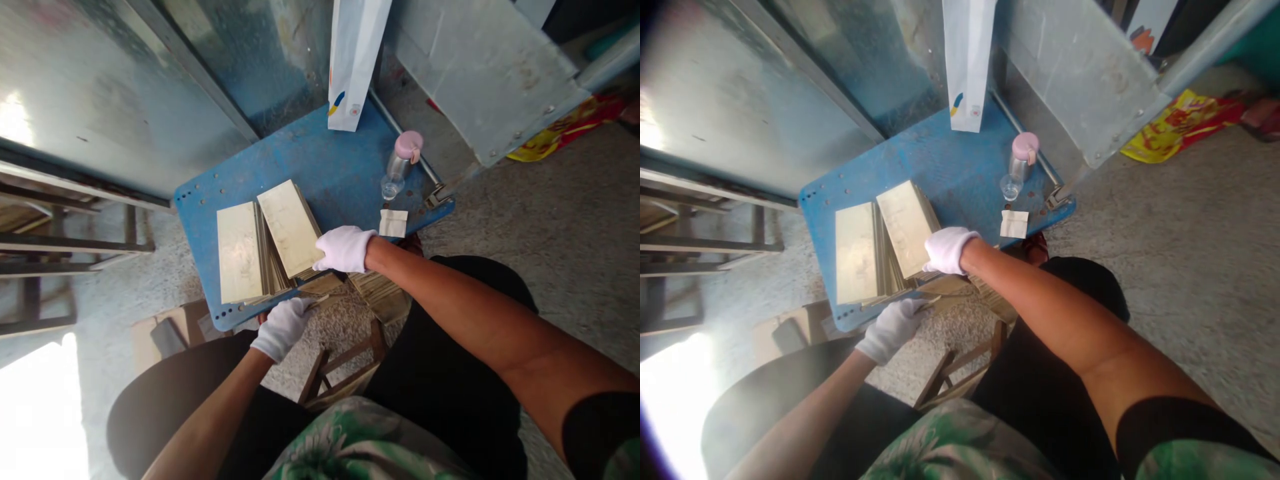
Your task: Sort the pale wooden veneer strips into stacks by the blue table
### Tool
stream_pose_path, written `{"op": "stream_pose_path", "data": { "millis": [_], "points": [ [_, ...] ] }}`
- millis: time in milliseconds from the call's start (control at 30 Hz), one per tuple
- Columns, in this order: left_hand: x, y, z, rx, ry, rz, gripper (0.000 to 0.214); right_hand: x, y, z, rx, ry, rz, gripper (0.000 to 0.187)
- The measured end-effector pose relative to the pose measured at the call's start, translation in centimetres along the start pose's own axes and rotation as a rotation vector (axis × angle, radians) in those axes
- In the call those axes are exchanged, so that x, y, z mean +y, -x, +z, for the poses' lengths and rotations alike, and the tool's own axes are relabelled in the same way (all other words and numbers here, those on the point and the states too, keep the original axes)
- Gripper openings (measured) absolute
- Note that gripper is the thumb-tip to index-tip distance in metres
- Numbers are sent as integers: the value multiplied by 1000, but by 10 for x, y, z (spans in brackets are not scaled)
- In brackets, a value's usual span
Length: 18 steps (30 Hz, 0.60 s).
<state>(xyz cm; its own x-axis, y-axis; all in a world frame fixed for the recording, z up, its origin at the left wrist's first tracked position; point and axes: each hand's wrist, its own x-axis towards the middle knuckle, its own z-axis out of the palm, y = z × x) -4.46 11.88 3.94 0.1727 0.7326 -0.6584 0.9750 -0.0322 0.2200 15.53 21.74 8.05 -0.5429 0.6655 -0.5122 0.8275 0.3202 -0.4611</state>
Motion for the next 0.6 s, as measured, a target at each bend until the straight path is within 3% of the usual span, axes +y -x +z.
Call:
{"op": "stream_pose_path", "data": {
  "millis": [200, 400, 600],
  "points": [
    [0, -33, 35, -95, -59, -30, 29, 0, 2, -4, -34, -13, 17, 46],
    [-8, -58, 51, -126, -131, -30, 38, -1, -1, -5, -63, -2, 5, 51],
    [-10, -66, 59, -127, -109, -14, 39, -1, -6, -3, -87, 6, 6, 53]
  ]
}}
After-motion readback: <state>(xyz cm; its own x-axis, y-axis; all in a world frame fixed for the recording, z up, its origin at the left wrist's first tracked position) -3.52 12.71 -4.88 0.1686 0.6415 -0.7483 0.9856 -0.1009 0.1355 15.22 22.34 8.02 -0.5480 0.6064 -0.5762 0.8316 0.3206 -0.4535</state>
